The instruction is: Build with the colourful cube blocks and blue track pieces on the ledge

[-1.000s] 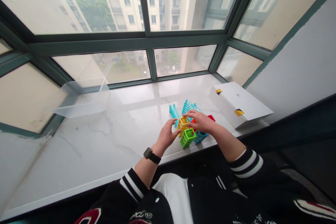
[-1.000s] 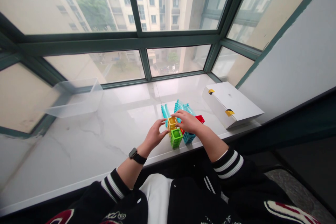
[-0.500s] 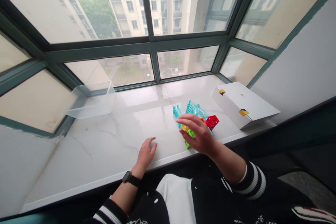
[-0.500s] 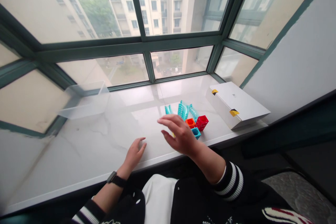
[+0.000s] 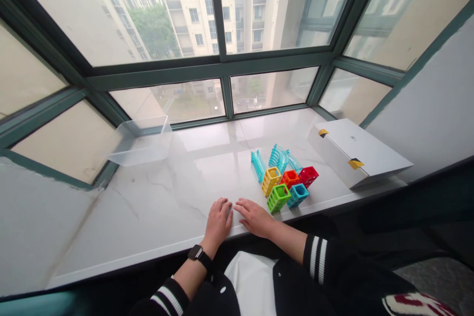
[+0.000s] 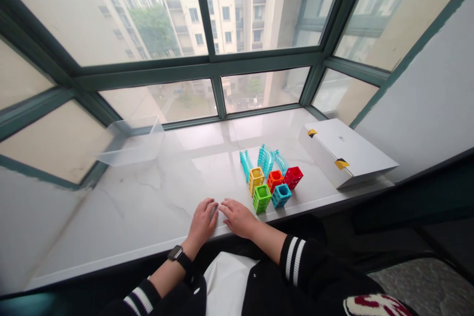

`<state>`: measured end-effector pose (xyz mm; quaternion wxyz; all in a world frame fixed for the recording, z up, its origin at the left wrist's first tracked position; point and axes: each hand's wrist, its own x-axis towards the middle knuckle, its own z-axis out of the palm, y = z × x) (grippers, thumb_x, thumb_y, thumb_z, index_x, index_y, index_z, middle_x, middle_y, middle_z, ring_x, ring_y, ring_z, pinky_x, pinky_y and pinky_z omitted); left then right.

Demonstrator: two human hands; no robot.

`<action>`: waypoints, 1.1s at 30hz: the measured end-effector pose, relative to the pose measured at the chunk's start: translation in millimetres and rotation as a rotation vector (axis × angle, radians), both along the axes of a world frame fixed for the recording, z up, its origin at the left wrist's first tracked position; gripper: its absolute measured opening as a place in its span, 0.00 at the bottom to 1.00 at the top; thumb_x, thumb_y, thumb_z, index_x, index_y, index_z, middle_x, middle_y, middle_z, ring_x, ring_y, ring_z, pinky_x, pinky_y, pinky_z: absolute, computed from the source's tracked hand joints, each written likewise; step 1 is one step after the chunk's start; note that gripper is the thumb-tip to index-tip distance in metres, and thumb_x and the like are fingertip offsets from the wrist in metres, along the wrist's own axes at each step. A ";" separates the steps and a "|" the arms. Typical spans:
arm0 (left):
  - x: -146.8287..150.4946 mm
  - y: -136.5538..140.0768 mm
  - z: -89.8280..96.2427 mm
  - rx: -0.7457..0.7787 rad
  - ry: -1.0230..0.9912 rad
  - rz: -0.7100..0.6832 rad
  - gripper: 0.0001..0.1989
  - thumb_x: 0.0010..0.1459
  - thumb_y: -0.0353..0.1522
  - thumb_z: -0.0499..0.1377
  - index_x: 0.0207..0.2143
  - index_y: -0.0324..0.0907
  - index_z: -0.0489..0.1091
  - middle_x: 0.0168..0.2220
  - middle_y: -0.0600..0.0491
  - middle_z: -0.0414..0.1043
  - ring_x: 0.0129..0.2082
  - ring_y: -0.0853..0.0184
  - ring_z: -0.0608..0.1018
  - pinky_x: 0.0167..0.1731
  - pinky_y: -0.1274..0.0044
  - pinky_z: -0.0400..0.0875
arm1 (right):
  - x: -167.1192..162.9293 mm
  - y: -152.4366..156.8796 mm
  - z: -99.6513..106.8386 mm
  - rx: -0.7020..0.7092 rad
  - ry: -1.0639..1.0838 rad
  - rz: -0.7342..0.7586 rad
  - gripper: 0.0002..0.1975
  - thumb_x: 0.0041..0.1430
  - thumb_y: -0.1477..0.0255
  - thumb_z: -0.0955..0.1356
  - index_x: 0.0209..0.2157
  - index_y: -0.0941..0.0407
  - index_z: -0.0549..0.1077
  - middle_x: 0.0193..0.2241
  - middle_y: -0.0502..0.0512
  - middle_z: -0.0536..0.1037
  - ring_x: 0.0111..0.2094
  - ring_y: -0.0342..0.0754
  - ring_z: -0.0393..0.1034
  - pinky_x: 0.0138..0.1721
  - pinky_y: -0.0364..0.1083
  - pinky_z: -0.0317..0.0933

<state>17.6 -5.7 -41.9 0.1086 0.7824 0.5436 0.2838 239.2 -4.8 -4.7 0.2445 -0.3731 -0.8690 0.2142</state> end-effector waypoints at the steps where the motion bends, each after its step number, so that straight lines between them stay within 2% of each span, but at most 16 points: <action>1: 0.2 -0.1 -0.1 0.004 0.007 0.004 0.15 0.68 0.33 0.55 0.55 0.51 0.72 0.59 0.44 0.74 0.63 0.49 0.74 0.65 0.48 0.69 | 0.7 -0.6 -10.2 0.005 -0.028 -0.007 0.27 0.62 0.76 0.70 0.63 0.52 0.72 0.62 0.67 0.75 0.66 0.65 0.67 0.66 0.68 0.65; 3: 0.6 -0.2 -1.0 0.016 0.024 0.007 0.15 0.69 0.33 0.55 0.55 0.51 0.73 0.59 0.44 0.74 0.62 0.49 0.74 0.64 0.49 0.69 | 1.8 -2.3 -24.0 0.035 -0.065 0.001 0.24 0.65 0.76 0.68 0.62 0.50 0.74 0.63 0.65 0.75 0.67 0.64 0.66 0.67 0.68 0.63; 6: 0.8 0.2 -3.2 0.043 0.056 0.005 0.15 0.70 0.33 0.54 0.55 0.48 0.73 0.59 0.43 0.73 0.63 0.49 0.74 0.64 0.50 0.70 | 2.2 -4.5 -30.8 0.088 -0.111 0.012 0.22 0.67 0.77 0.66 0.62 0.54 0.74 0.63 0.65 0.75 0.68 0.61 0.65 0.69 0.64 0.61; 8: 0.7 0.7 -4.8 0.061 0.080 0.003 0.15 0.70 0.33 0.54 0.55 0.46 0.73 0.59 0.43 0.73 0.63 0.50 0.74 0.64 0.51 0.69 | 2.0 -5.1 -30.7 0.105 -0.136 0.010 0.22 0.68 0.77 0.65 0.62 0.57 0.73 0.63 0.66 0.74 0.68 0.59 0.63 0.71 0.61 0.59; 11: -0.1 1.2 -7.7 0.072 0.113 0.004 0.15 0.71 0.33 0.54 0.56 0.46 0.73 0.59 0.43 0.73 0.63 0.50 0.74 0.64 0.52 0.69 | 1.6 -5.2 -30.5 0.108 -0.147 0.004 0.23 0.67 0.77 0.66 0.62 0.57 0.73 0.64 0.64 0.74 0.68 0.57 0.63 0.71 0.59 0.58; 33: -1.2 1.6 -5.7 0.060 0.120 0.012 0.14 0.71 0.33 0.54 0.55 0.46 0.74 0.59 0.43 0.73 0.61 0.51 0.75 0.62 0.53 0.71 | 2.0 -6.3 -28.2 0.106 -0.111 -0.007 0.24 0.64 0.78 0.67 0.61 0.56 0.74 0.62 0.64 0.75 0.67 0.58 0.64 0.70 0.59 0.59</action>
